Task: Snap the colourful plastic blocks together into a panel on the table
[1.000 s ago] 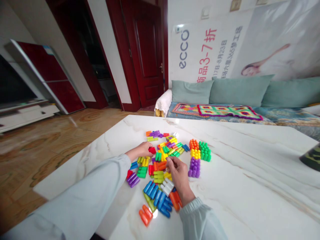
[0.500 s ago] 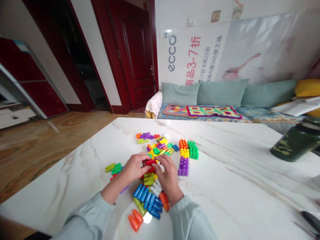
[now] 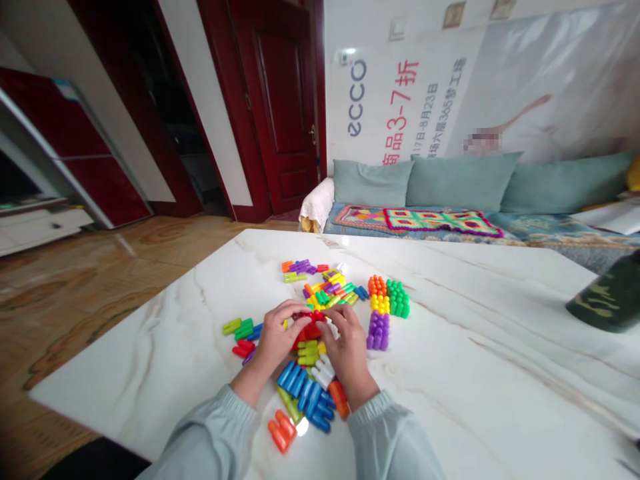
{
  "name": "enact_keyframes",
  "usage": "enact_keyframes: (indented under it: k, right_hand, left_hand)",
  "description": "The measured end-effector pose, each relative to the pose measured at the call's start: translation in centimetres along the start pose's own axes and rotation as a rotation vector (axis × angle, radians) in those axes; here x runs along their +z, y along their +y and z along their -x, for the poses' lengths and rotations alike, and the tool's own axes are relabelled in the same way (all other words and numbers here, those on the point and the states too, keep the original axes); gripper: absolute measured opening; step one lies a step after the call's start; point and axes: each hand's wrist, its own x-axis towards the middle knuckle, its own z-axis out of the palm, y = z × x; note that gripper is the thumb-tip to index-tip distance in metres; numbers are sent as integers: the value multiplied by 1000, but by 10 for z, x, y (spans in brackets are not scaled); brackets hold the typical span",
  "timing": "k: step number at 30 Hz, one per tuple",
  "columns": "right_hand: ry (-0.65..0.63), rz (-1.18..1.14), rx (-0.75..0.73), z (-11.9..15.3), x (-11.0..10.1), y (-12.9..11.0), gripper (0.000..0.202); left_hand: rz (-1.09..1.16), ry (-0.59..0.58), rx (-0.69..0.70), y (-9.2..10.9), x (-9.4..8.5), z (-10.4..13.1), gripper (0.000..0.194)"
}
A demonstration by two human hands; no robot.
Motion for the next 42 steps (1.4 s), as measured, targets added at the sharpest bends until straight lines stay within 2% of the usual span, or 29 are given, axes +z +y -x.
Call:
enact_keyframes:
  k: [4, 10, 13, 15, 17, 19, 21, 24, 28, 31, 42]
  right_hand:
    - [-24, 8, -24, 2, 0, 1, 16]
    - [-34, 6, 9, 3, 2, -4, 10]
    - [-1, -14, -20, -1, -4, -12, 9]
    - [111, -16, -31, -7, -18, -16, 9]
    - [322, 20, 17, -12, -39, -13, 12]
    - [548, 87, 119, -15, -65, -2, 18]
    - [657, 174, 234, -15, -89, 19, 23]
    - [594, 316, 396, -9, -110, 55, 24]
    - [471, 462, 531, 0, -111, 81, 27]
    - [398, 487, 551, 0, -105, 85, 28]
    - [327, 505, 537, -4, -95, 87, 31]
  left_hand:
    - [-38, -20, 83, 1, 1, -1, 11]
    - [-49, -29, 116, 0, 3, 0, 9]
    - [-71, -27, 115, -2, 1, 2, 15]
    - [-82, -13, 104, -4, -2, 3, 19]
    - [-88, 1, 100, -7, -5, 4, 19]
    - [-89, 5, 99, -9, -6, 5, 19]
    - [-89, -1, 106, -10, -6, 5, 19]
    - [-90, -17, 128, -11, -4, 5, 20]
    - [-95, -5, 135, -12, -3, 5, 22]
    - [-97, -2, 130, -13, -4, 5, 22]
    - [-93, -12, 129, -13, -2, 4, 24]
